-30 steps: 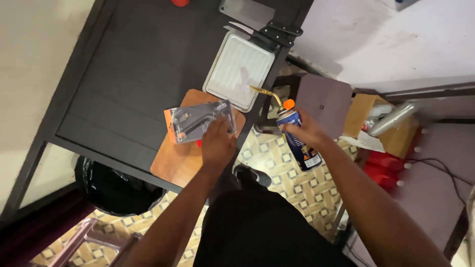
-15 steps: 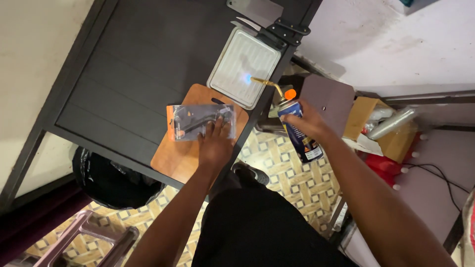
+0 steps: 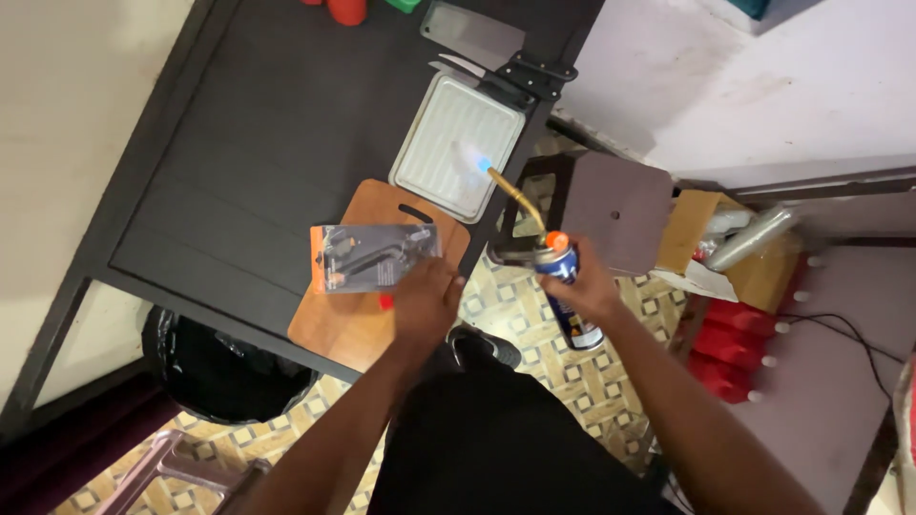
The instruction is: The person is assembling a blowtorch by attaching the nozzle to the gas canister.
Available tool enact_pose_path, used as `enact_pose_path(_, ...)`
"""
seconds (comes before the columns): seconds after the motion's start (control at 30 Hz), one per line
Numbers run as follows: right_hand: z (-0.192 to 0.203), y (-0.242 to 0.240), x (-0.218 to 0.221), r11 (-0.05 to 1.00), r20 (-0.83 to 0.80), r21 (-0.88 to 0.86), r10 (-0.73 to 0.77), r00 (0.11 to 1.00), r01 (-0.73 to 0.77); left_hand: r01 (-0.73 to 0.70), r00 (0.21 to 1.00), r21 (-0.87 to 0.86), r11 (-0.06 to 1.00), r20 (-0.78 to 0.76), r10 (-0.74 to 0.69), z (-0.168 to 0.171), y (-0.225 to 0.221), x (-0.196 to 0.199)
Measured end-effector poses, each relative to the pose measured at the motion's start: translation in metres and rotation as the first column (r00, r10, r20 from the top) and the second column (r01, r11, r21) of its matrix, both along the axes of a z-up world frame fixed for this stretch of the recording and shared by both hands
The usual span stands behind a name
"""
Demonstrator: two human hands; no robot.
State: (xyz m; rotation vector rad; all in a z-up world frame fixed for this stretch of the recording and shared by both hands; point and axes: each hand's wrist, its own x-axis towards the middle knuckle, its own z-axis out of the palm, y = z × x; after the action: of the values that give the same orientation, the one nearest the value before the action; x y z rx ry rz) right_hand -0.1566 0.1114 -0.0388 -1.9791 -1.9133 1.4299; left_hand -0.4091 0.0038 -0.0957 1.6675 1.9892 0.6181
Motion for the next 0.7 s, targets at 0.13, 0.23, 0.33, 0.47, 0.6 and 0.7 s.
enact_pose_path(0.13, 0.003, -0.021, -0.004, 0.999, 0.027, -0.033, -0.026, 0.999, 0.027, 0.031, 0.924, -0.039, 0.999, 0.382, -0.014, 0.065, 0.021, 0.026)
enact_pose_path(0.23, -0.018, -0.033, 0.007, 0.999, -0.041, 0.048, 0.021, 0.999, -0.019, 0.075, 0.869, 0.124, 0.989, 0.479, -0.126, 0.094, 0.04, 0.043)
enact_pose_path(0.33, -0.028, -0.038, 0.012, 0.983, -0.096, 0.164, 0.101, 0.99, -0.085, 0.126, 0.882, 0.284, 0.951, 0.407, -0.238, 0.094, 0.05, 0.056)
enact_pose_path(0.47, -0.024, -0.039, 0.01, 0.974, -0.146, 0.207, 0.121, 0.982, -0.089, 0.186, 0.904, 0.252, 0.95, 0.336, -0.266, 0.092, 0.054, 0.065)
enact_pose_path(0.6, -0.018, -0.039, 0.009, 0.986, -0.153, 0.155, 0.083, 0.985, -0.059, 0.185, 0.907, 0.339, 0.922, 0.302, -0.293, 0.093, 0.055, 0.066)
enact_pose_path(0.7, -0.015, -0.04, 0.009, 0.993, -0.1, 0.1, 0.066, 0.993, -0.056, 0.209, 0.889, 0.293, 0.933, 0.341, -0.306, 0.091, 0.053, 0.068)
